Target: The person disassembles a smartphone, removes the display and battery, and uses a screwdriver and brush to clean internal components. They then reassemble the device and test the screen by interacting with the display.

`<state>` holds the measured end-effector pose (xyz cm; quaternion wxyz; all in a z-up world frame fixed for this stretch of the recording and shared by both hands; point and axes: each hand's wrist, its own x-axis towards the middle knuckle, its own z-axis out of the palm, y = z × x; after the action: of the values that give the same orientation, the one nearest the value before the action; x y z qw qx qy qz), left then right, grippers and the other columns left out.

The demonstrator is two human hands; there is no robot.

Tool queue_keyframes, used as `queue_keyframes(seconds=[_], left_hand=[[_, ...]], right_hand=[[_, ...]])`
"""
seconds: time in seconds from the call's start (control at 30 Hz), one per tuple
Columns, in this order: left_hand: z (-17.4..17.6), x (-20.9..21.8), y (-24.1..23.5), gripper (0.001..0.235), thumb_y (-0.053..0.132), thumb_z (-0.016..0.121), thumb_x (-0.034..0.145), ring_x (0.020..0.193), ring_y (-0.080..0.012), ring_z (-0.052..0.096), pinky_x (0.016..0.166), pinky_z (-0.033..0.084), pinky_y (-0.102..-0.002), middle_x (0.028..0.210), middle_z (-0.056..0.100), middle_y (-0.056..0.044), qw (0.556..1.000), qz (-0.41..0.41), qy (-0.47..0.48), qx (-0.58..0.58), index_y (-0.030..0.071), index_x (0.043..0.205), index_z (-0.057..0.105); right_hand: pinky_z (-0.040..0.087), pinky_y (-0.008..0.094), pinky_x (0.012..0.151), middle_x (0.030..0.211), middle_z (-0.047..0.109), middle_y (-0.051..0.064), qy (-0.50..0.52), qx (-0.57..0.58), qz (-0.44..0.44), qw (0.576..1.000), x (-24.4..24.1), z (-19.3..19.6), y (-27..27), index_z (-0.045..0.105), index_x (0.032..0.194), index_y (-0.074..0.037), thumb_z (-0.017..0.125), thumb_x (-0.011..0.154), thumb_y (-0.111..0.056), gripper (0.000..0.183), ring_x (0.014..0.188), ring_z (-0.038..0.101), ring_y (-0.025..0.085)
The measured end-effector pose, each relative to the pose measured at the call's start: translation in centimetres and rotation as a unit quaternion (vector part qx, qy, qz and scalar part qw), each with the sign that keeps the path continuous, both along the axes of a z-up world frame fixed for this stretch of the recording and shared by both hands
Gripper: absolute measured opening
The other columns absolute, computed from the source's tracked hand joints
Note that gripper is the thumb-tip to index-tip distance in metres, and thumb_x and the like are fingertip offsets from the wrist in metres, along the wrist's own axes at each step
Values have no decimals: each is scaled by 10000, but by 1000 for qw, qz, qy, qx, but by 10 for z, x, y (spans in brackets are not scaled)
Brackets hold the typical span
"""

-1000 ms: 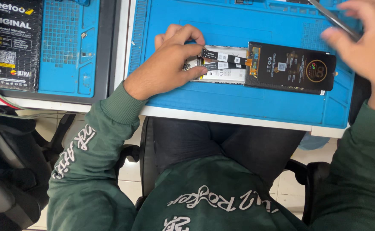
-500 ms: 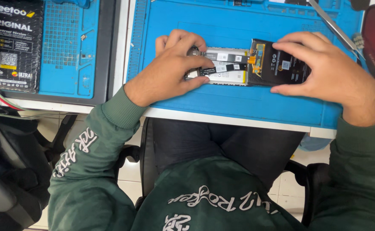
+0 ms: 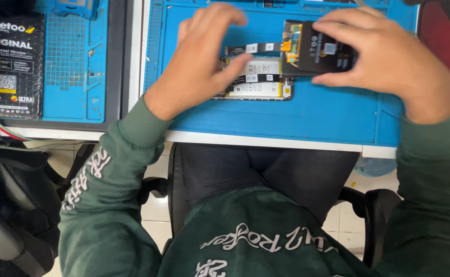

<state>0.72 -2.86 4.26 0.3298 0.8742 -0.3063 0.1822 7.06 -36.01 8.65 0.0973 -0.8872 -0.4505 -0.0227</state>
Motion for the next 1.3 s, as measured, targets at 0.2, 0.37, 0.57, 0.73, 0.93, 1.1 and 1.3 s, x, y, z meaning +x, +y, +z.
queue_keyframes(seconds=[0.2, 0.37, 0.57, 0.73, 0.93, 1.1, 1.3], left_hand=[[3, 33, -37, 575, 169, 778, 949, 1254, -328, 537, 1047, 381, -498, 1356, 548, -135, 996, -70, 18, 60, 53, 1438, 500], [-6, 59, -45, 418, 27, 673, 990, 1304, -302, 575, 1059, 421, -471, 1332, 594, -97, 993, -97, 52, 30, 97, 1385, 556], [-12, 62, -39, 335, -51, 619, 1021, 1292, -334, 590, 1099, 491, -438, 1370, 614, -107, 992, -114, 6, -50, 63, 1334, 585], [0, 55, -43, 272, 2, 693, 1087, 1254, -292, 606, 1122, 507, -404, 1309, 617, -89, 979, -173, 8, -111, 89, 1335, 622], [13, 46, -43, 274, 30, 665, 1131, 1343, -227, 580, 1157, 492, -360, 1434, 585, -52, 939, -255, 98, -211, 71, 1392, 591], [14, 37, -49, 237, 82, 673, 1176, 1317, -147, 584, 1115, 512, -302, 1406, 554, -30, 890, -309, 172, -287, 100, 1402, 604], [13, 30, -52, 358, 105, 715, 1178, 1255, -130, 588, 1102, 540, -284, 1430, 568, -33, 897, -283, 161, -299, 115, 1480, 522]], right_hand=[[432, 431, 1177, 1479, 588, 163, 58, 50, -17, 997, 2, -26, -2, 607, 1438, -14, 859, 783, -424, 813, 1403, 535, 336], [442, 434, 1143, 1471, 594, 156, 67, 47, 0, 997, 4, -31, -8, 631, 1395, -27, 854, 797, -421, 750, 1403, 519, 340], [460, 437, 1142, 1377, 637, 102, 53, 35, 2, 998, 4, -21, -7, 698, 1305, -43, 865, 777, -385, 651, 1297, 575, 305], [512, 396, 1069, 1371, 633, 105, 108, 120, 34, 986, 3, 5, -6, 731, 1227, -25, 911, 713, -257, 592, 1241, 622, 290], [507, 378, 1105, 1381, 572, 190, 273, 272, 101, 917, 4, 18, -3, 661, 1147, 34, 886, 597, -41, 599, 1271, 593, 283], [539, 399, 1144, 1413, 560, 200, 372, 353, 131, 848, 1, 7, -7, 630, 1191, 3, 887, 621, -13, 626, 1298, 615, 273], [531, 417, 1158, 1597, 462, 207, 470, 436, 178, 746, -7, -6, -6, 402, 1535, -192, 831, 917, -240, 754, 1405, 541, 320]])
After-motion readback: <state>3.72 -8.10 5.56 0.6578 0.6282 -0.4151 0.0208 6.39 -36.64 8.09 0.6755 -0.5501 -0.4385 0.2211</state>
